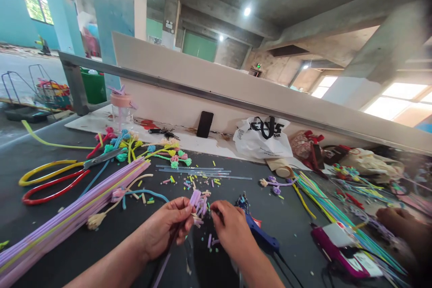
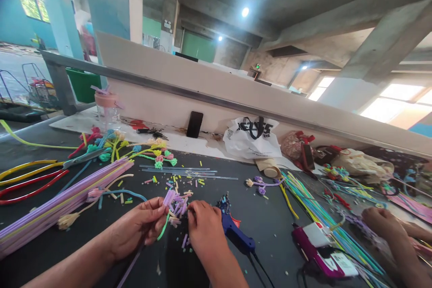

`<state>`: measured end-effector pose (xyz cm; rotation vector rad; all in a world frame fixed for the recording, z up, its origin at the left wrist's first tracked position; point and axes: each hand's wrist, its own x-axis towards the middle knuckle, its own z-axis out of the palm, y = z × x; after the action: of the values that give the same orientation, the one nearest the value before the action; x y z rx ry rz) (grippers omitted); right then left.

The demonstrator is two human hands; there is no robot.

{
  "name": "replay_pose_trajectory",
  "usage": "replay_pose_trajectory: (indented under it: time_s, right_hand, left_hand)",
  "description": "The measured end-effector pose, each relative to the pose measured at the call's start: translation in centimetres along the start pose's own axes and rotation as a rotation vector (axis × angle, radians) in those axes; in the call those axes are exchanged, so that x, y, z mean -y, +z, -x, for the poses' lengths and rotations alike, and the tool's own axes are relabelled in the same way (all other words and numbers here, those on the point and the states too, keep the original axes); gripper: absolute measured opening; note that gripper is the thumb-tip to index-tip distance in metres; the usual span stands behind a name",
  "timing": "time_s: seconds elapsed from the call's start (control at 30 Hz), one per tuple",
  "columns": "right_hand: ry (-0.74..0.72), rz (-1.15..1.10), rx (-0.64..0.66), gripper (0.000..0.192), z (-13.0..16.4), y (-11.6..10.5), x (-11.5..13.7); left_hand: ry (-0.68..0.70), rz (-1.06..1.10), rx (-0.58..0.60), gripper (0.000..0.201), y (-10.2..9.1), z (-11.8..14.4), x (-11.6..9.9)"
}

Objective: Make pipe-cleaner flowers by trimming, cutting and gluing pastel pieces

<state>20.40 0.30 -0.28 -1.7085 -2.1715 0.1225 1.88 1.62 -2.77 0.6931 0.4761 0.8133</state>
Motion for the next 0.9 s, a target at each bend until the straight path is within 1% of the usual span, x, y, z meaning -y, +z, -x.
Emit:
replay_pose_trajectory:
  time_s: [0.07, 0.13, 0.23, 0.33, 0.47, 0.57, 0.67, 0.73, 0.9]
  right_hand:
    - [0.052, 0.097, 0.035, 0.013, -1.3, 0.5, 0.7]
    - [0.075, 0.125, 0.044, 0.011, -2.4, 1.3, 1.1]
    - [0.066, 0.093, 0.051, 0.012, -3.2, 2.2, 1.2]
    - [0.045, 0.008, 0.057, 0.017, -3.3, 2.5, 1.1]
    - [0.024, -0.169, 0.044, 0.019, -3.1, 2.0, 0.5]
    - [0.044, -0.311, 0.028, 0.018, -3.1, 1.6, -0.2]
    - [0.104, -0.418, 0.014, 0.012, -3.1, 1.6, -0.8]
    - [0.147, -0.51, 0.006, 0.013, -3.0, 1.7, -0.9]
    - [0.229, -0.994, 0.053, 0.014, -2.9, 1.3, -0.5]
  left_hand:
    - [0.005, 0.001, -0.003, 0.019, 0.0, 0.0, -0.1]
    - [0.015, 0.016, -0.003, 0.018, -0.1, 0.0, -0.2]
    - [0.044, 0.049, -0.017, 0.018, -0.3, -0.1, -0.5]
    - [0.063, 0.07, -0.044, 0.018, -0.5, -0.3, -0.7]
    - [0.039, 0.036, -0.115, 0.02, -0.2, -0.4, -0.5]
    - [0.045, 0.011, -0.157, 0.02, 0.0, -0.5, -0.1]
    - [0.04, 0.022, -0.145, 0.019, 0.1, -0.5, 0.0]
    - [0.021, 0.033, -0.134, 0.018, 0.2, -0.5, -0.1]
    - [-0.014, 0.032, -0.118, 0.017, 0.1, -0.6, -0.2]
